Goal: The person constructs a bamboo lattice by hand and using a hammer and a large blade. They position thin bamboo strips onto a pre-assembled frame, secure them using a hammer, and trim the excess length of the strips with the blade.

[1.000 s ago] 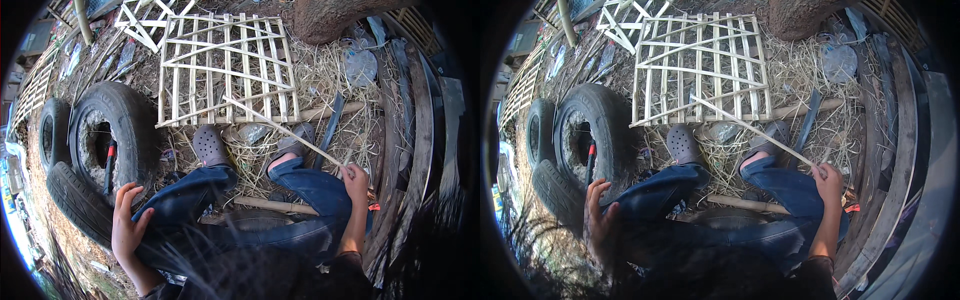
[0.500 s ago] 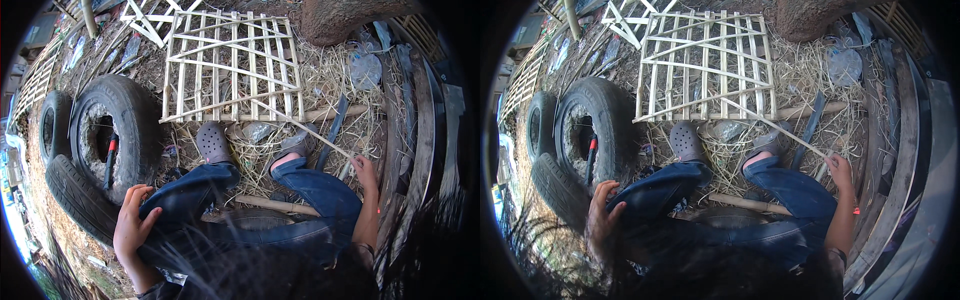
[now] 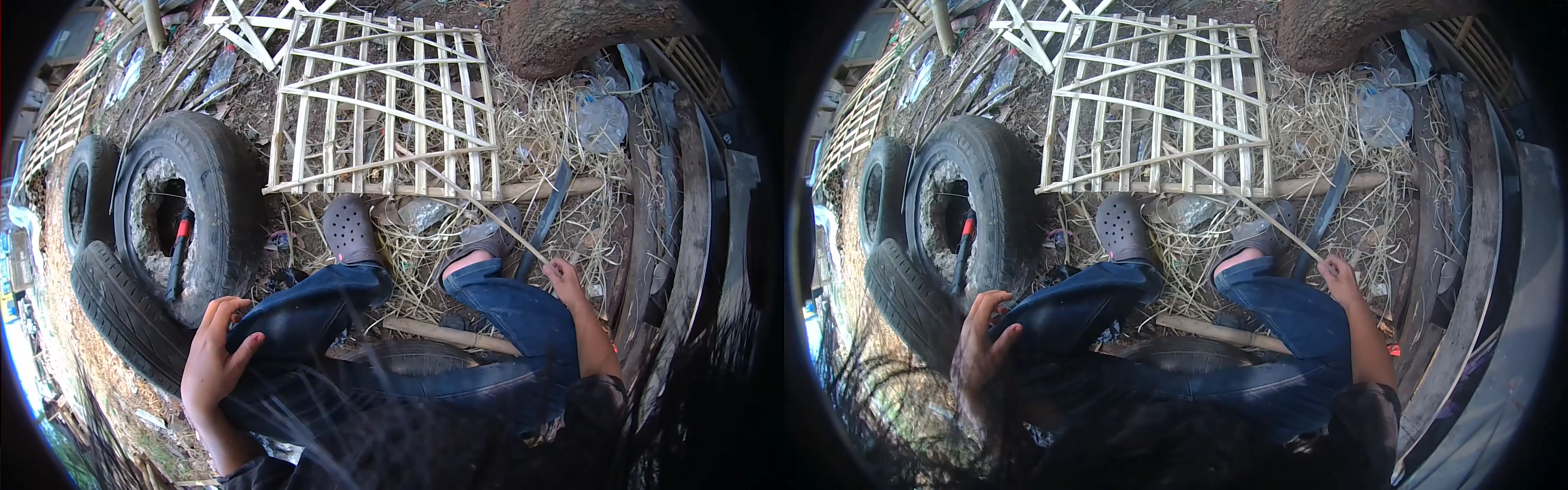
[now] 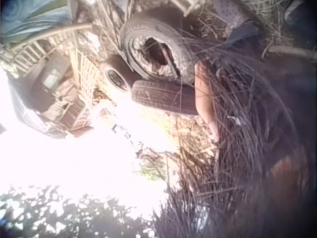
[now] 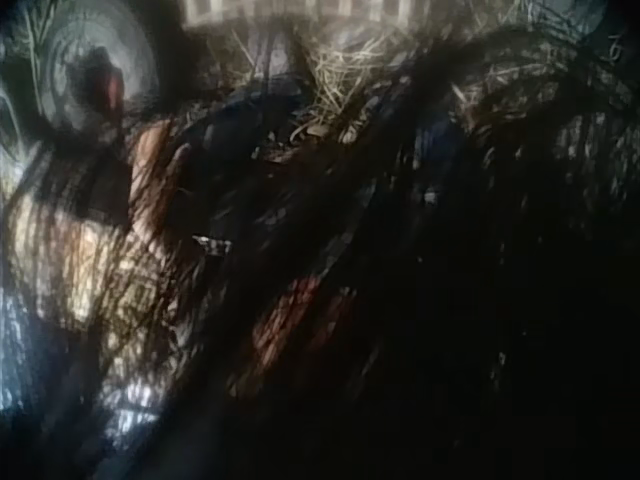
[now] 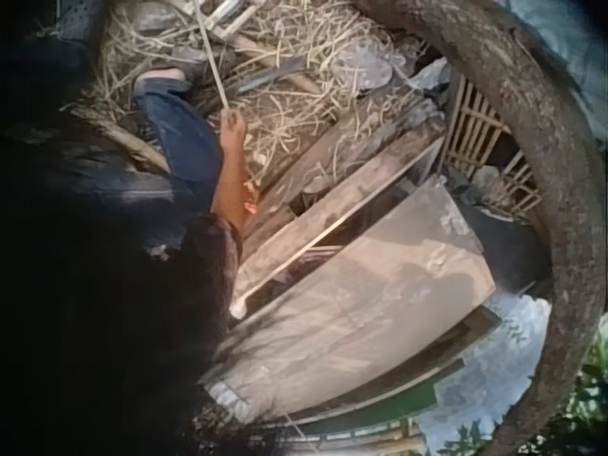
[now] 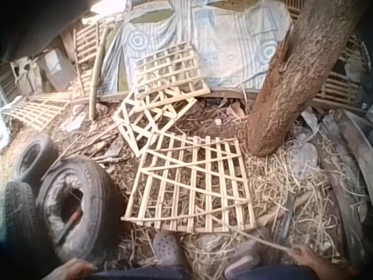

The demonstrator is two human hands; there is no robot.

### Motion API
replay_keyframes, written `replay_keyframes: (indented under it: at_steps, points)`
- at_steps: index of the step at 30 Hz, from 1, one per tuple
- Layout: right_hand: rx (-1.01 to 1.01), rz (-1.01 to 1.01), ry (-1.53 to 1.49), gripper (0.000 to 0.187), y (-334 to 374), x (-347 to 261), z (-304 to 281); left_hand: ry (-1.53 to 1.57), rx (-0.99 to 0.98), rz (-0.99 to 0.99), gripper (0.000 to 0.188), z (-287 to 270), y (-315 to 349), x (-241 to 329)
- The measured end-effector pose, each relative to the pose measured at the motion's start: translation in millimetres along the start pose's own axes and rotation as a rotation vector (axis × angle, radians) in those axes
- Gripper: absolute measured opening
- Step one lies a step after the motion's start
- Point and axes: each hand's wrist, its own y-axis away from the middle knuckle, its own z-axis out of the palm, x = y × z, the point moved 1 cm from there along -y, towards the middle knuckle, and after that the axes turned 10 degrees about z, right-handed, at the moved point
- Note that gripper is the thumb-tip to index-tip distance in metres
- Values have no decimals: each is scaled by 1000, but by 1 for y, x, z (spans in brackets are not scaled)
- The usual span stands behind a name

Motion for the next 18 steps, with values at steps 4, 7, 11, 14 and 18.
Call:
replay_keyframes:
  at_steps: [4, 7, 11, 14, 18]
  points:
    - [-45, -1, -46, 22, 1, 8, 6, 14, -5, 7, 43, 2, -4, -1]
    - [-58, 0, -47, 22, -1, 3, 8, 21, -12, 7, 42, 1, -1, -4]
    - [8, 15, -18, 23, -9, 3, 5, 39, -39, -29, 41, 1, -1, -7]
    - [97, -103, 106, 22, -12, 9, 1, 24, -37, -28, 41, 1, -3, -5]
    - [60, -54, 84, 26, -22, 13, 5, 51, -37, -42, 41, 4, -3, -15]
